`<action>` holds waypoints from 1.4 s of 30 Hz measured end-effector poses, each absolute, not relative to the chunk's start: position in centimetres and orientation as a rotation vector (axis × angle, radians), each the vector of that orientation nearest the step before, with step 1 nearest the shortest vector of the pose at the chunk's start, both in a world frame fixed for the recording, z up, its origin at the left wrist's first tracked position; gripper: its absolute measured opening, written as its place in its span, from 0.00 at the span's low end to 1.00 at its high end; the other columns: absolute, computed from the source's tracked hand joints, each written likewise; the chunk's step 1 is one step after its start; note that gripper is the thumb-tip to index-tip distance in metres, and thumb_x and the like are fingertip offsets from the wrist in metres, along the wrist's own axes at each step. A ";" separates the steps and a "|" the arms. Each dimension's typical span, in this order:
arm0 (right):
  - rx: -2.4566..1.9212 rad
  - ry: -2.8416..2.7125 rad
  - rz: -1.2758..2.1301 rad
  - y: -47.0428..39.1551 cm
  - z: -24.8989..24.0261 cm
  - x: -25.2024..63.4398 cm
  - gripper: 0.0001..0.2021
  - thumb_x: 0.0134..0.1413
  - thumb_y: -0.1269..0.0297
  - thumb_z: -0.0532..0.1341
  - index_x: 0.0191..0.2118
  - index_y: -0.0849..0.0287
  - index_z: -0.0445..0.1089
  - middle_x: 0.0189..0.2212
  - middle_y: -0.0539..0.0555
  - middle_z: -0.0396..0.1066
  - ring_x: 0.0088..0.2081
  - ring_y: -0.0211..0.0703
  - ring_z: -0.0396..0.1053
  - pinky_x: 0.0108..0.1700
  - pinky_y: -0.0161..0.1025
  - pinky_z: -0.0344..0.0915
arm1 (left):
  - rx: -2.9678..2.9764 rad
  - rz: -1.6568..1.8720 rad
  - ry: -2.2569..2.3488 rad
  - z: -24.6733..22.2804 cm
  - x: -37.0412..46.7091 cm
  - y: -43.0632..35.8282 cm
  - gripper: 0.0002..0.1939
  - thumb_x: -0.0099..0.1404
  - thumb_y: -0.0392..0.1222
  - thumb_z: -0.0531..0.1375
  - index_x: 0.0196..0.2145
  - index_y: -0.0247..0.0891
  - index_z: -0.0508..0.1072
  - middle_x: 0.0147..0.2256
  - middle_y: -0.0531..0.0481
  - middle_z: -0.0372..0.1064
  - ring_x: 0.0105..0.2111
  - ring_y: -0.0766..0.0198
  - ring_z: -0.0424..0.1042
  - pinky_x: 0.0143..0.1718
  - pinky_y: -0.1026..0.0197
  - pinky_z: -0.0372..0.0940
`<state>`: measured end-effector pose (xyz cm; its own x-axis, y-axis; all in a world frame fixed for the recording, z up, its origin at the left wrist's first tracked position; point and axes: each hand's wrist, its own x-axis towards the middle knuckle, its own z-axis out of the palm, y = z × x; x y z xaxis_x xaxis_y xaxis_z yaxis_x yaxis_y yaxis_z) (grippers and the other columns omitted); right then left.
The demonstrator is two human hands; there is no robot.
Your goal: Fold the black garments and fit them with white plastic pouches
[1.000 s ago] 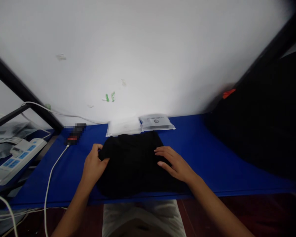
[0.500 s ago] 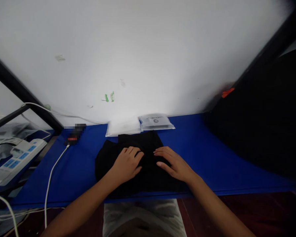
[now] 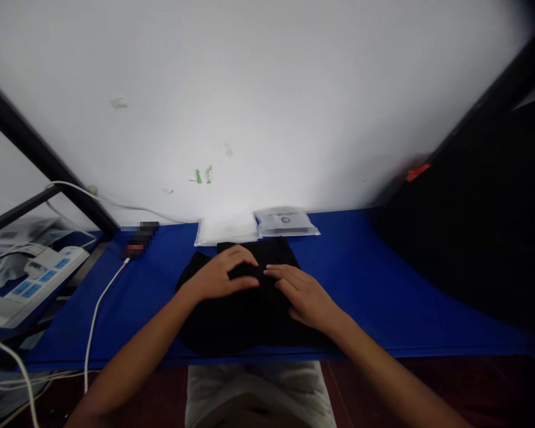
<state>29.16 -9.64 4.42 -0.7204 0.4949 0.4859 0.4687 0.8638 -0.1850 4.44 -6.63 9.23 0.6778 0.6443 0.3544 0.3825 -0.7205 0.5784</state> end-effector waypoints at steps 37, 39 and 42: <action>-0.686 -2.530 0.025 -11.7 3.5 28.8 0.29 0.57 0.79 0.50 0.64 0.63 0.56 0.60 0.66 0.64 0.63 0.53 0.58 0.61 0.54 0.63 | 2.830 0.632 0.982 5.7 5.2 -11.1 0.43 0.55 0.27 0.53 0.67 0.35 0.45 0.55 0.35 0.58 0.56 0.47 0.60 0.58 0.45 0.60; -0.844 -2.573 0.094 -11.9 2.9 28.0 0.35 0.47 0.82 0.52 0.64 0.66 0.55 0.59 0.69 0.64 0.62 0.55 0.60 0.60 0.53 0.65 | 2.860 0.530 1.010 5.3 5.2 -11.4 0.42 0.55 0.26 0.53 0.67 0.36 0.48 0.58 0.36 0.59 0.58 0.47 0.60 0.59 0.44 0.58; -1.009 -2.605 0.207 -12.1 2.6 26.9 0.39 0.39 0.78 0.56 0.63 0.71 0.54 0.59 0.72 0.61 0.61 0.61 0.59 0.60 0.57 0.63 | 2.875 0.404 1.064 5.2 5.2 -11.5 0.43 0.53 0.27 0.53 0.66 0.39 0.51 0.65 0.40 0.53 0.63 0.45 0.54 0.61 0.41 0.54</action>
